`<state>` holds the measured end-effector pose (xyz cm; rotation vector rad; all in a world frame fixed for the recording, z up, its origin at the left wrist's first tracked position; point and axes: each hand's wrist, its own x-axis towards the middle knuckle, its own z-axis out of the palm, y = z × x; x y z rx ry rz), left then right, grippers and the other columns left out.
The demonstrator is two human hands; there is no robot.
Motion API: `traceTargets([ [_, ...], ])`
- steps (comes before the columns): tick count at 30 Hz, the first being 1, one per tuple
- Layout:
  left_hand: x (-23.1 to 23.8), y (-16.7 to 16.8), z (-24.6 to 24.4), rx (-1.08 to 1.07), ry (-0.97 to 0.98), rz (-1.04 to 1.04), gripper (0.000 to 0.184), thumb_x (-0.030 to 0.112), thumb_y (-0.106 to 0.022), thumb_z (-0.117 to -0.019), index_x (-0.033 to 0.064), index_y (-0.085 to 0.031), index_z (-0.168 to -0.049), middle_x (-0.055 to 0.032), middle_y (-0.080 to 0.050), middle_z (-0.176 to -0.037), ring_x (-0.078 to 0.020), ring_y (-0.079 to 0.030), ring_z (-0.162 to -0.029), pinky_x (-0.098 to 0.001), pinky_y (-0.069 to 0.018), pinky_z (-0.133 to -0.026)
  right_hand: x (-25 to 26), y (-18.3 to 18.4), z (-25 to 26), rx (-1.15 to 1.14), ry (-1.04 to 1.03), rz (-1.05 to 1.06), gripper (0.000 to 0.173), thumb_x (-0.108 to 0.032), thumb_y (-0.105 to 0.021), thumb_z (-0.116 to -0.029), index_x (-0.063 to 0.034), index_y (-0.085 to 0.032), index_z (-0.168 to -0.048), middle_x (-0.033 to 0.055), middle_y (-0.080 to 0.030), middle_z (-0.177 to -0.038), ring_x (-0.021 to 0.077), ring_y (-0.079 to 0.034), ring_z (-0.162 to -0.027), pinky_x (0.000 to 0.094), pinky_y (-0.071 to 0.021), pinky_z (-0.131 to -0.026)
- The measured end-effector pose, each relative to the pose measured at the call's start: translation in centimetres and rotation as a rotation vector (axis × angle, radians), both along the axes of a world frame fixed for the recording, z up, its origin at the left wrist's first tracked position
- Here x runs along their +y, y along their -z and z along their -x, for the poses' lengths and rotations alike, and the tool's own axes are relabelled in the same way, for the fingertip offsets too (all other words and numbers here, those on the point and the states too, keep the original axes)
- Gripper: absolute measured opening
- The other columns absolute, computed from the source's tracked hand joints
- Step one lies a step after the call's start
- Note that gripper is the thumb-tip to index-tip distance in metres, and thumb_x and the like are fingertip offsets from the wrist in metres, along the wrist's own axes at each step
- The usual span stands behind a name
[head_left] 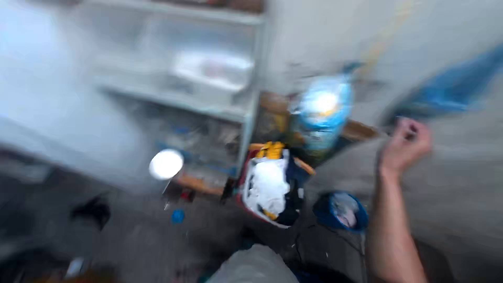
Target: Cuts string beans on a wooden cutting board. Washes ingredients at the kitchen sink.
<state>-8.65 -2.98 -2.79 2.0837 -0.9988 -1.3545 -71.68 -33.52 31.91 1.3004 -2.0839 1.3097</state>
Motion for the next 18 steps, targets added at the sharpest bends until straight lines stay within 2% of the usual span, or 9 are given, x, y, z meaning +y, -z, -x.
traceTargets([
  [1, 1.9, 3.0, -1.1, -0.068, -0.078, 0.143, 0.044, 0.024, -0.052, -0.1080, -0.0141, -0.058, -0.128, -0.0350, -0.066, -0.115, -0.0442, -0.068, -0.102, -0.0568, -0.0563, -0.088, 0.3, 2.4, -6.0, 0.002, -0.175, 0.001, 0.041, -0.026, -0.049, -0.1085, 0.0082, -0.065, -0.126, 0.0268, -0.067, -0.122, 0.0254, -0.067, -0.112, 0.0327, -0.0528, -0.100],
  [2, 3.4, 4.0, -2.5, -0.066, -0.168, 0.084, 0.043, 0.026, -0.051, -0.1086, -0.0094, -0.057, -0.133, -0.0315, -0.066, -0.120, -0.0409, -0.067, -0.106, -0.0549, -0.0553, -0.092, 1.0, 4.7, -12.5, -0.012, -0.341, -0.025, 0.040, -0.020, -0.050, -0.1086, 0.0136, -0.063, -0.124, 0.0302, -0.067, -0.119, 0.0257, -0.067, -0.110, 0.0311, -0.0523, -0.099],
  [4, 5.7, 3.5, -5.3, -0.016, -0.415, -0.069, 0.041, 0.021, -0.050, -0.1082, -0.0027, -0.055, -0.141, -0.0255, -0.062, -0.134, -0.0355, -0.062, -0.124, -0.0503, -0.0487, -0.108, 3.5, 10.3, -23.2, -0.034, -0.630, -0.165, 0.039, -0.020, -0.051, -0.1088, 0.0143, -0.062, -0.123, 0.0285, -0.067, -0.114, 0.0222, -0.068, -0.101, 0.0306, -0.0555, -0.093],
  [5, 6.6, 3.7, -6.8, -0.016, -0.523, -0.080, 0.040, 0.019, -0.049, -0.1081, -0.0018, -0.056, -0.142, -0.0241, -0.061, -0.138, -0.0340, -0.060, -0.129, -0.0484, -0.0458, -0.112, 4.7, 13.5, -27.9, 0.009, -0.777, -0.272, 0.039, -0.022, -0.051, -0.1091, 0.0125, -0.063, -0.122, 0.0265, -0.067, -0.109, 0.0226, -0.070, -0.095, 0.0331, -0.0583, -0.089],
  [6, 7.4, 4.0, -8.6, -0.035, -0.609, -0.071, 0.039, 0.020, -0.047, -0.1090, -0.0018, -0.056, -0.141, -0.0232, -0.061, -0.138, -0.0328, -0.059, -0.130, -0.0470, -0.0448, -0.114, 5.8, 16.6, -32.5, 0.088, -0.941, -0.401, 0.040, -0.024, -0.050, -0.1093, 0.0119, -0.063, -0.122, 0.0279, -0.068, -0.108, 0.0284, -0.071, -0.094, 0.0397, -0.0589, -0.088],
  [8, 9.9, 4.5, -11.5, -0.071, -0.746, -0.034, 0.037, 0.016, -0.044, -0.1093, -0.0025, -0.057, -0.139, -0.0232, -0.062, -0.136, -0.0325, -0.060, -0.129, -0.0461, -0.0460, -0.113, 8.5, 21.8, -41.1, 0.259, -1.278, -0.625, 0.036, -0.021, -0.051, -0.1080, 0.0084, -0.067, -0.122, 0.0306, -0.069, -0.112, 0.0419, -0.071, -0.101, 0.0561, -0.0559, -0.093],
  [10, 12.7, 4.1, -14.8, -0.115, -0.846, -0.028, 0.037, 0.016, -0.043, -0.1093, 0.0013, -0.058, -0.139, -0.0206, -0.063, -0.136, -0.0309, -0.062, -0.126, -0.0464, -0.0481, -0.111, 11.1, 25.7, -49.7, 0.372, -1.537, -0.754, 0.031, -0.020, -0.055, -0.1063, 0.0019, -0.071, -0.121, 0.0257, -0.072, -0.113, 0.0422, -0.072, -0.101, 0.0605, -0.0567, -0.090],
  [14, 19.3, 2.2, -20.2, -0.282, -1.049, -0.036, 0.035, 0.016, -0.044, -0.1080, 0.0041, -0.062, -0.136, -0.0190, -0.061, -0.137, -0.0284, -0.061, -0.126, -0.0419, -0.0485, -0.111, 16.6, 27.9, -64.5, 0.576, -1.883, -0.969, 0.029, -0.021, -0.056, -0.1060, -0.0037, -0.073, -0.121, 0.0201, -0.073, -0.115, 0.0371, -0.072, -0.102, 0.0596, -0.0568, -0.091],
  [18, 25.8, 2.0, -25.4, -0.496, -1.252, -0.040, 0.034, 0.019, -0.046, -0.1077, 0.0067, -0.064, -0.134, -0.0160, -0.063, -0.135, -0.0293, -0.061, -0.126, -0.0457, -0.0492, -0.110, 20.3, 29.1, -77.8, 0.774, -2.081, -1.013, 0.032, -0.028, -0.053, -0.1076, -0.0075, -0.071, -0.125, 0.0171, -0.074, -0.110, 0.0347, -0.073, -0.096, 0.0592, -0.0586, -0.087],
])
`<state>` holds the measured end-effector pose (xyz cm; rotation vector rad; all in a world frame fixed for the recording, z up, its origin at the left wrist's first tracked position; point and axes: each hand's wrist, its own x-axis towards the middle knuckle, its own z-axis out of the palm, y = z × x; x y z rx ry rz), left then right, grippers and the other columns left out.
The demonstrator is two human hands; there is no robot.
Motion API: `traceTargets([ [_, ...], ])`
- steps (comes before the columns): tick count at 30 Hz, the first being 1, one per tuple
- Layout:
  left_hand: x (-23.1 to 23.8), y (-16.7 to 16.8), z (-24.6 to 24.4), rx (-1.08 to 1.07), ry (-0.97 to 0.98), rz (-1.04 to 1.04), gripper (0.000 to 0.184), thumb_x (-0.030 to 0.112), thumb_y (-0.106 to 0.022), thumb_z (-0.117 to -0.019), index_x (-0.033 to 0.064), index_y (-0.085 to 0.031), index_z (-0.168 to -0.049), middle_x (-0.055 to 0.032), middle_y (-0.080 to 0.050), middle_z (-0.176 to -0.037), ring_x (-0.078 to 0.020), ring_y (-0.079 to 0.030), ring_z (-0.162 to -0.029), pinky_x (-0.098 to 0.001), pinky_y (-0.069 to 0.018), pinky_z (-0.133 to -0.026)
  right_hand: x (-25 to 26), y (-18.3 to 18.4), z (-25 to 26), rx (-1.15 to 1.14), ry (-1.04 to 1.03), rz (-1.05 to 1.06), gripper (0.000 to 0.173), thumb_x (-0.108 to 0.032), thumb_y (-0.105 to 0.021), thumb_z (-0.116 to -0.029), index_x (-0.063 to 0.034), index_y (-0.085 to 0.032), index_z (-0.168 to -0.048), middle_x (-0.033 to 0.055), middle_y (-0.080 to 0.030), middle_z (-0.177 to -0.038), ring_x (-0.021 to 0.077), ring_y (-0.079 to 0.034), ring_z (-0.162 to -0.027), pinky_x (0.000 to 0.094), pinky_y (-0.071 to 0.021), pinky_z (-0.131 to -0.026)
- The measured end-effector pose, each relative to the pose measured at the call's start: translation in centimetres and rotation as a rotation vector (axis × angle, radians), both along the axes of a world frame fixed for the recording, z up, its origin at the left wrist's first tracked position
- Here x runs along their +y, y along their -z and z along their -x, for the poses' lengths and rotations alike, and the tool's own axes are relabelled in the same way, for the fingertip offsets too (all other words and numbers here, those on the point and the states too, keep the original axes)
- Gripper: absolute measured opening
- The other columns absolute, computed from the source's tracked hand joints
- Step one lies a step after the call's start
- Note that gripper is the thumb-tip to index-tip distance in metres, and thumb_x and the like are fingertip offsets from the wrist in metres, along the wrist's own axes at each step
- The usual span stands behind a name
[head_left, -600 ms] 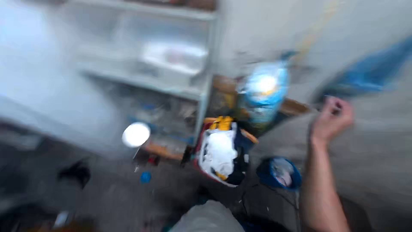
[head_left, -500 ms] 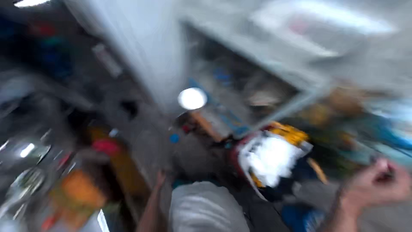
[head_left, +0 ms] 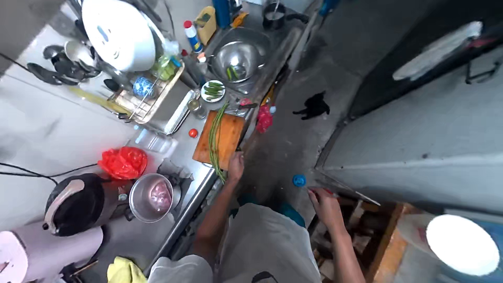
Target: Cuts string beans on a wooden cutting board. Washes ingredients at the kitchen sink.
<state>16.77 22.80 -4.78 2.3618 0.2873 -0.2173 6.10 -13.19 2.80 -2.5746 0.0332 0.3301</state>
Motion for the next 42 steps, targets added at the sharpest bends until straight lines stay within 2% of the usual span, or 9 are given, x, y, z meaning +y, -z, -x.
traceTargets([
  [9, 8.1, 2.8, -9.3, -0.175, -0.327, -0.309, 0.046, 0.032, -0.044, -0.1090, 0.0098, -0.048, -0.149, -0.0170, -0.047, -0.153, -0.0362, -0.047, -0.141, -0.0558, -0.0417, -0.114, 12.0, 0.0, -27.1, 0.184, -0.353, -0.161, 0.039, -0.029, -0.051, -0.1087, -0.0018, -0.063, -0.135, 0.0198, -0.069, -0.125, 0.0322, -0.069, -0.112, 0.0510, -0.0550, -0.100],
  [14, 8.6, 4.1, -13.4, -0.037, -0.440, -0.447, 0.077, 0.053, -0.049, -0.1044, 0.0117, -0.022, -0.164, -0.0140, -0.021, -0.170, -0.0361, -0.032, -0.151, -0.0629, -0.0321, -0.117, 21.1, 5.4, -40.4, -0.029, -0.700, -0.162, 0.033, -0.021, -0.058, -0.1049, -0.0050, -0.065, -0.132, 0.0208, -0.065, -0.131, 0.0375, -0.063, -0.122, 0.0555, -0.0509, -0.105],
  [17, 7.8, 5.3, -14.0, 0.015, -0.546, -0.465, 0.073, 0.052, -0.049, -0.1050, 0.0149, -0.025, -0.163, -0.0165, -0.035, -0.162, -0.0368, -0.040, -0.146, -0.0610, -0.0374, -0.114, 27.0, 7.5, -44.6, -0.164, -0.947, -0.166, 0.030, -0.018, -0.059, -0.1037, -0.0063, -0.066, -0.130, 0.0196, -0.064, -0.131, 0.0379, -0.062, -0.123, 0.0550, -0.0524, -0.104],
  [20, 6.7, 4.4, -14.4, 0.043, -0.617, -0.400, 0.057, 0.037, -0.051, -0.1074, 0.0169, -0.035, -0.159, -0.0173, -0.047, -0.151, -0.0381, -0.046, -0.139, -0.0579, -0.0426, -0.110, 32.4, 8.8, -46.5, -0.190, -1.206, -0.101, 0.037, -0.016, -0.062, -0.1019, -0.0083, -0.062, -0.139, 0.0164, -0.057, -0.144, 0.0367, -0.053, -0.136, 0.0544, -0.0463, -0.111],
  [23, 6.1, 4.2, -14.4, 0.092, -0.640, -0.405, 0.046, 0.026, -0.052, -0.1067, 0.0111, -0.046, -0.150, -0.0193, -0.052, -0.146, -0.0387, -0.050, -0.135, -0.0544, -0.0467, -0.109, 35.7, 11.0, -46.8, -0.200, -1.456, -0.039, 0.057, -0.020, -0.067, -0.0999, -0.0123, -0.048, -0.153, 0.0119, -0.043, -0.161, 0.0327, -0.036, -0.151, 0.0568, -0.0261, -0.125],
  [25, 6.0, 4.4, -14.7, 0.124, -0.644, -0.447, 0.044, 0.019, -0.054, -0.1053, 0.0066, -0.049, -0.147, -0.0209, -0.054, -0.143, -0.0389, -0.052, -0.134, -0.0519, -0.0468, -0.110, 36.7, 12.2, -46.8, -0.226, -1.557, -0.027, 0.057, -0.023, -0.067, -0.1006, -0.0141, -0.047, -0.154, 0.0137, -0.047, -0.156, 0.0342, -0.039, -0.149, 0.0617, -0.0211, -0.125],
  [33, 6.1, 0.9, -14.5, 0.277, -0.554, -0.444, 0.044, -0.001, -0.058, -0.0978, -0.0004, -0.049, -0.141, -0.0251, -0.052, -0.143, -0.0425, -0.060, -0.123, -0.0514, -0.0544, -0.100, 37.6, 12.6, -46.5, -0.250, -1.633, -0.010, 0.024, -0.021, -0.058, -0.1051, -0.0034, -0.067, -0.119, 0.0205, -0.063, -0.124, 0.0411, -0.058, -0.122, 0.0587, -0.0456, -0.106],
  [39, 7.6, -2.9, -11.9, 0.240, -0.563, -0.205, 0.049, -0.003, -0.059, -0.0983, 0.0018, -0.047, -0.146, -0.0215, -0.056, -0.143, -0.0402, -0.059, -0.128, -0.0523, -0.0502, -0.107, 36.9, 10.0, -44.7, -0.082, -1.667, 0.010, 0.031, -0.030, -0.060, -0.1053, -0.0075, -0.062, -0.126, 0.0180, -0.066, -0.123, 0.0381, -0.066, -0.113, 0.0566, -0.0546, -0.096],
  [42, 8.8, -3.4, -10.2, 0.219, -0.521, -0.244, 0.044, -0.005, -0.060, -0.0962, 0.0024, -0.052, -0.138, -0.0209, -0.060, -0.135, -0.0397, -0.065, -0.117, -0.0536, -0.0558, -0.097, 37.2, 8.4, -43.4, -0.025, -1.658, 0.006, 0.034, -0.032, -0.059, -0.1058, -0.0113, -0.060, -0.132, 0.0172, -0.064, -0.127, 0.0381, -0.070, -0.099, 0.0566, -0.0591, -0.083],
])
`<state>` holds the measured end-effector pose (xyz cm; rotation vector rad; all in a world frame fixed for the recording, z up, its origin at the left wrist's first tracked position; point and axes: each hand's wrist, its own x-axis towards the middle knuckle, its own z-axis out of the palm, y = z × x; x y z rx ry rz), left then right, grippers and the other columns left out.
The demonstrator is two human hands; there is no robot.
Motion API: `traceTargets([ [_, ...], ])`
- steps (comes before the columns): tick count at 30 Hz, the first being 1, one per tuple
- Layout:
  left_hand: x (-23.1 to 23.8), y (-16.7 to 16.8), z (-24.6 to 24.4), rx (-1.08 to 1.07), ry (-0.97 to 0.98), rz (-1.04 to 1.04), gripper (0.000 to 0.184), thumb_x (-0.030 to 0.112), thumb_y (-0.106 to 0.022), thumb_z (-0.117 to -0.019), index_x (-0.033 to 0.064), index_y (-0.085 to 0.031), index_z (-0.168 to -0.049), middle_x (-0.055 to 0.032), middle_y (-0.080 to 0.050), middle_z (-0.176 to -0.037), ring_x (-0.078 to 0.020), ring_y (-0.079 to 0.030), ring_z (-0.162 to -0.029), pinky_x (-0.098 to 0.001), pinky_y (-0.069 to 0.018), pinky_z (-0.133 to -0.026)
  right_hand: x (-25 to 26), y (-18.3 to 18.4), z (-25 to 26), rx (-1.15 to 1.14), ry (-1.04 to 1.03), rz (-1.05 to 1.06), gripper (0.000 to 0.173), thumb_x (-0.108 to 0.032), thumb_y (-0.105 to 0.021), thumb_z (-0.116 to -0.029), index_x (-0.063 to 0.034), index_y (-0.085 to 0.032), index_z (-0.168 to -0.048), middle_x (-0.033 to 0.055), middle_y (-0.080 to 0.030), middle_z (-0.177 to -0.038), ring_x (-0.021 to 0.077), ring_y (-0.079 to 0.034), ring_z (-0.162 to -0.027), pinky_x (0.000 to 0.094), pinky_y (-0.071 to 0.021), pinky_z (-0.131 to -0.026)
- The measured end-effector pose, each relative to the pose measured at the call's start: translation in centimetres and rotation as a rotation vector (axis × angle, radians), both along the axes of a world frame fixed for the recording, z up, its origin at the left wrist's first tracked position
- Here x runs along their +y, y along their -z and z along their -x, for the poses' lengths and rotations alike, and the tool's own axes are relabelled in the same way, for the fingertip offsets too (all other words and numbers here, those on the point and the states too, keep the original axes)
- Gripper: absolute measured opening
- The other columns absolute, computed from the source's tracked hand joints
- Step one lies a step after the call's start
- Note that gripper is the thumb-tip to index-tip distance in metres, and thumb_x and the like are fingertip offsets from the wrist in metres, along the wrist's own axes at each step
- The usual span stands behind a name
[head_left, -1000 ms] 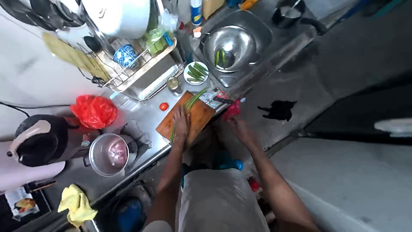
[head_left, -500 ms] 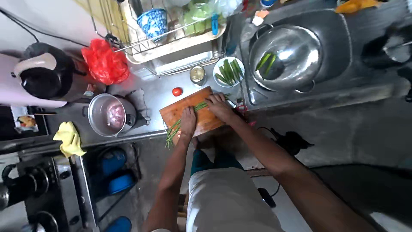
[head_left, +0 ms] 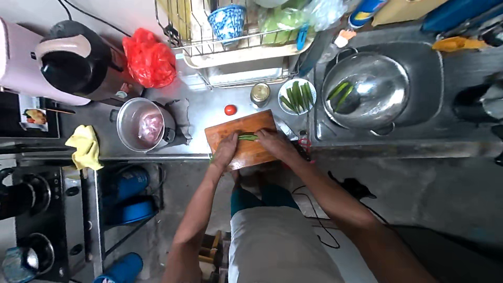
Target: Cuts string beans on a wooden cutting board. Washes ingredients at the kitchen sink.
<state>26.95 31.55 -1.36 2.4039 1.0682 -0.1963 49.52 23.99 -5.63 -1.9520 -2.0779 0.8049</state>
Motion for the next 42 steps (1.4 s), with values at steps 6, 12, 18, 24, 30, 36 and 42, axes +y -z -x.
traceTargets([
  [6, 2.4, 0.4, 3.5, -0.003, 0.102, -0.057, 0.032, 0.004, -0.056, -0.1018, 0.0044, -0.056, -0.134, -0.0190, -0.062, -0.128, -0.0385, -0.071, -0.096, -0.0551, -0.0604, -0.079, 1.0, -1.4, 1.4, 0.003, -0.102, 0.007, 0.037, -0.036, -0.061, -0.1038, -0.0116, -0.060, -0.132, 0.0160, -0.067, -0.118, 0.0358, -0.071, -0.097, 0.0545, -0.0594, -0.083],
  [12, 4.5, 3.8, 7.3, -0.220, -0.018, 0.315, 0.032, 0.022, -0.074, -0.0945, 0.0133, -0.064, -0.124, -0.0134, -0.071, -0.107, -0.0292, -0.071, -0.093, -0.0548, -0.0584, -0.086, 3.0, -2.3, 0.7, -0.023, -0.041, 0.071, 0.029, -0.031, -0.054, -0.1077, -0.0089, -0.062, -0.124, 0.0182, -0.068, -0.113, 0.0398, -0.070, -0.093, 0.0588, -0.0578, -0.079],
  [18, 6.0, 5.3, 12.3, -0.329, -0.209, 0.670, 0.019, 0.019, -0.071, -0.0936, 0.0115, -0.068, -0.111, -0.0093, -0.069, -0.087, -0.0201, -0.065, -0.069, -0.0416, -0.0565, -0.063, 2.8, -3.7, -1.2, 0.004, 0.032, 0.094, 0.029, -0.027, -0.053, -0.1084, -0.0063, -0.062, -0.126, 0.0200, -0.068, -0.118, 0.0422, -0.070, -0.098, 0.0627, -0.0567, -0.082],
  [24, 4.9, -2.7, 10.1, -0.600, -0.547, 0.898, 0.004, 0.017, -0.062, -0.0987, 0.0144, -0.064, -0.096, 0.0014, -0.046, -0.060, -0.0040, -0.036, -0.043, -0.0179, -0.0315, -0.042, 1.2, -4.3, -0.5, 0.145, 0.154, -0.004, 0.031, -0.029, -0.055, -0.1076, -0.0046, -0.061, -0.126, 0.0205, -0.069, -0.111, 0.0403, -0.070, -0.095, 0.0612, -0.0575, -0.082],
  [30, 5.8, 1.7, 8.7, -0.196, -0.341, 0.210, 0.029, 0.028, -0.058, -0.1057, 0.0064, -0.063, -0.124, -0.0196, -0.071, -0.104, -0.0365, -0.070, -0.091, -0.0576, -0.0576, -0.081, 2.3, -0.7, 0.9, 0.010, 0.166, 0.060, 0.033, -0.031, -0.055, -0.1074, -0.0042, -0.062, -0.125, 0.0203, -0.068, -0.116, 0.0409, -0.071, -0.096, 0.0601, -0.0583, -0.080],
  [36, 5.0, 4.9, 8.6, 0.016, -0.160, -0.120, 0.051, 0.010, -0.069, -0.0958, 0.0109, -0.053, -0.144, -0.0180, -0.052, -0.147, -0.0411, -0.055, -0.129, -0.0557, -0.0517, -0.102, 3.3, 4.2, 0.3, -0.097, 0.155, -0.089, 0.024, -0.015, -0.059, -0.1040, -0.0031, -0.065, -0.124, 0.0221, -0.063, -0.123, 0.0420, -0.059, -0.122, 0.0564, -0.0500, -0.103],
  [42, 3.9, 6.0, 6.3, -0.040, -0.089, -0.217, 0.085, 0.060, -0.066, -0.0925, 0.0178, -0.035, -0.160, -0.0147, -0.032, -0.165, -0.0359, -0.028, -0.153, -0.0646, -0.0252, -0.121, 1.3, 3.0, -2.1, 0.108, 0.344, -0.126, 0.047, -0.027, -0.075, -0.0945, -0.0118, -0.063, -0.136, 0.0170, -0.060, -0.137, 0.0383, -0.054, -0.131, 0.0593, -0.0400, -0.113],
])
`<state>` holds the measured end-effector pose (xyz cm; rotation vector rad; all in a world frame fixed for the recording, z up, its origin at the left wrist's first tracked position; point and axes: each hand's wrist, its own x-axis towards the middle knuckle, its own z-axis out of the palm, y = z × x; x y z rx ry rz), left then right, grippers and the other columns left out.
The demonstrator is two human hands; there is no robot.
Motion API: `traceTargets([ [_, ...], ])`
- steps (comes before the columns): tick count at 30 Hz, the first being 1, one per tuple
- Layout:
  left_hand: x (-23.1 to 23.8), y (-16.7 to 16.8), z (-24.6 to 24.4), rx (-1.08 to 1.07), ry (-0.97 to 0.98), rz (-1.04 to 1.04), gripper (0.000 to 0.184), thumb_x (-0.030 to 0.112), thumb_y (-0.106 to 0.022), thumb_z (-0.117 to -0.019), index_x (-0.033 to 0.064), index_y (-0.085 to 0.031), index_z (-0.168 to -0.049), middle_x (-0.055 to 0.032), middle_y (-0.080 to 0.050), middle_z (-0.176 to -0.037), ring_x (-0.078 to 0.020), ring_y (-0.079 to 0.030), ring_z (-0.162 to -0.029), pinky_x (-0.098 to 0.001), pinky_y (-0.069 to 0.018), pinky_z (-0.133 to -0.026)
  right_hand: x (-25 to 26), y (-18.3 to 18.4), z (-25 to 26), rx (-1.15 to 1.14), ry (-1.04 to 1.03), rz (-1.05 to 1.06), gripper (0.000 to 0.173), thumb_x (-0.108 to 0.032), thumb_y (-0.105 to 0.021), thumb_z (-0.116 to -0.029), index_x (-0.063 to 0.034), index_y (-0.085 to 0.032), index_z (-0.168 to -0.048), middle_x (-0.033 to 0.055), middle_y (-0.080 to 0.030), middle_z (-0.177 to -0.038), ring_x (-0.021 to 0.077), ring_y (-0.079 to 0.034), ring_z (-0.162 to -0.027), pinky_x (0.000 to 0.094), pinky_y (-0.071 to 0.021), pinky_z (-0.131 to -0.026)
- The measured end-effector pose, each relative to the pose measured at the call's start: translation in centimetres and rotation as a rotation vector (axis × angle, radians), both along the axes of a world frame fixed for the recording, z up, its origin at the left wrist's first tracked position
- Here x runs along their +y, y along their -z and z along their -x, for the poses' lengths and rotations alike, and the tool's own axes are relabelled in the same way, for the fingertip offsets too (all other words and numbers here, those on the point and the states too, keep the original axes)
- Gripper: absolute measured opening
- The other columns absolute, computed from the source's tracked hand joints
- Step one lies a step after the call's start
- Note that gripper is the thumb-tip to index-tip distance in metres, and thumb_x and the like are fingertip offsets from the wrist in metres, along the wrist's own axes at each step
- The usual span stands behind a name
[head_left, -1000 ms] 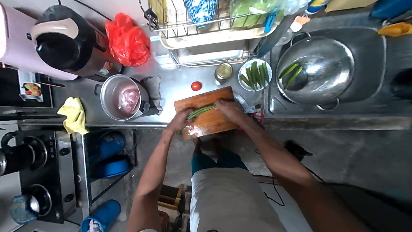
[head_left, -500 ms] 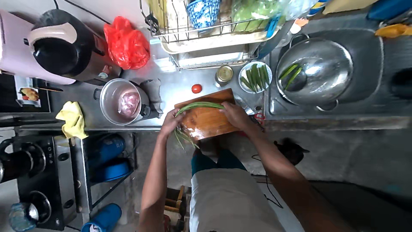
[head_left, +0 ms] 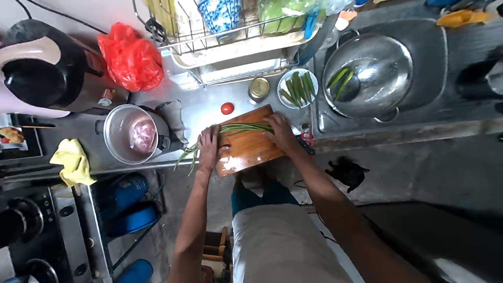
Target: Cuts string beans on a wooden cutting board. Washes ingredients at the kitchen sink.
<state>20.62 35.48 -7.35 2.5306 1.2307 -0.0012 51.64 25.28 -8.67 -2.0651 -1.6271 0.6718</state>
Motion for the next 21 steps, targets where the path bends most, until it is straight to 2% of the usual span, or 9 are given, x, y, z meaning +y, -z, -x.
traceTargets([
  [3, -0.7, -0.6, -4.0, -0.094, 0.151, 0.027, 0.051, 0.042, -0.052, -0.1064, 0.0154, -0.051, -0.150, -0.0093, -0.040, -0.162, -0.0309, -0.033, -0.151, -0.0551, -0.0281, -0.123, -2.4, -0.8, -1.5, 0.135, 0.196, -0.040, 0.042, -0.030, -0.072, -0.0970, -0.0107, -0.065, -0.134, 0.0146, -0.058, -0.142, 0.0346, -0.052, -0.135, 0.0545, -0.0436, -0.113],
  [6, -1.4, -2.2, -8.1, -0.216, 0.331, 0.081, 0.039, 0.025, -0.055, -0.1061, 0.0095, -0.061, -0.141, -0.0117, -0.048, -0.156, -0.0315, -0.039, -0.149, -0.0516, -0.0308, -0.123, -5.5, -2.2, -1.5, 0.136, 0.330, -0.018, 0.036, -0.027, -0.066, -0.1021, -0.0113, -0.064, -0.134, 0.0143, -0.055, -0.146, 0.0356, -0.055, -0.132, 0.0564, -0.0473, -0.108],
  [8, -1.6, -2.0, -10.1, -0.265, 0.430, 0.088, 0.035, 0.019, -0.058, -0.1044, 0.0081, -0.064, -0.137, -0.0125, -0.052, -0.152, -0.0311, -0.042, -0.147, -0.0493, -0.0326, -0.124, -6.4, -2.7, -1.4, 0.203, 0.415, 0.038, 0.035, -0.025, -0.063, -0.1036, -0.0126, -0.063, -0.136, 0.0159, -0.055, -0.145, 0.0353, -0.061, -0.123, 0.0567, -0.0525, -0.101],
  [11, -1.7, -0.3, -12.8, -0.273, 0.538, 0.069, 0.030, 0.008, -0.058, -0.1023, 0.0083, -0.069, -0.130, -0.0112, -0.060, -0.145, -0.0301, -0.048, -0.143, -0.0463, -0.0343, -0.122, -7.3, -2.3, -1.3, 0.254, 0.449, 0.057, 0.033, -0.019, -0.066, -0.1022, -0.0120, -0.064, -0.135, 0.0154, -0.061, -0.136, 0.0294, -0.069, -0.105, 0.0507, -0.0594, -0.090],
  [13, -1.4, 2.8, -13.6, -0.277, 0.569, 0.014, 0.032, 0.004, -0.054, -0.1023, 0.0118, -0.070, -0.129, -0.0091, -0.063, -0.139, -0.0295, -0.051, -0.139, -0.0447, -0.0378, -0.120, -7.4, -1.6, -1.0, 0.281, 0.447, 0.081, 0.035, -0.019, -0.069, -0.0999, -0.0128, -0.064, -0.134, 0.0128, -0.064, -0.133, 0.0272, -0.070, -0.106, 0.0490, -0.0597, -0.091],
  [15, -1.4, 4.4, -13.7, -0.272, 0.561, 0.007, 0.033, 0.002, -0.054, -0.1015, 0.0135, -0.070, -0.128, -0.0096, -0.064, -0.136, -0.0307, -0.054, -0.134, -0.0456, -0.0416, -0.115, -7.0, -0.5, -0.7, 0.300, 0.470, 0.093, 0.034, -0.018, -0.072, -0.0974, -0.0106, -0.067, -0.130, 0.0129, -0.067, -0.130, 0.0273, -0.069, -0.109, 0.0485, -0.0579, -0.097],
  [18, -2.0, 3.8, -12.7, -0.255, 0.528, 0.034, 0.034, -0.001, -0.061, -0.0966, 0.0118, -0.071, -0.126, -0.0121, -0.066, -0.130, -0.0331, -0.060, -0.123, -0.0487, -0.0464, -0.107, -7.0, -0.6, 0.5, 0.302, 0.487, 0.052, 0.025, -0.019, -0.069, -0.1001, -0.0103, -0.070, -0.124, 0.0134, -0.068, -0.124, 0.0296, -0.068, -0.109, 0.0515, -0.0566, -0.096],
  [21, -2.9, 1.0, -11.1, -0.240, 0.476, 0.066, 0.036, -0.004, -0.064, -0.0927, 0.0095, -0.072, -0.126, -0.0134, -0.066, -0.128, -0.0345, -0.059, -0.123, -0.0493, -0.0466, -0.108, -6.8, -1.0, 1.4, 0.293, 0.456, -0.017, 0.021, -0.017, -0.066, -0.1018, -0.0093, -0.072, -0.120, 0.0146, -0.068, -0.121, 0.0307, -0.069, -0.104, 0.0518, -0.0578, -0.091],
])
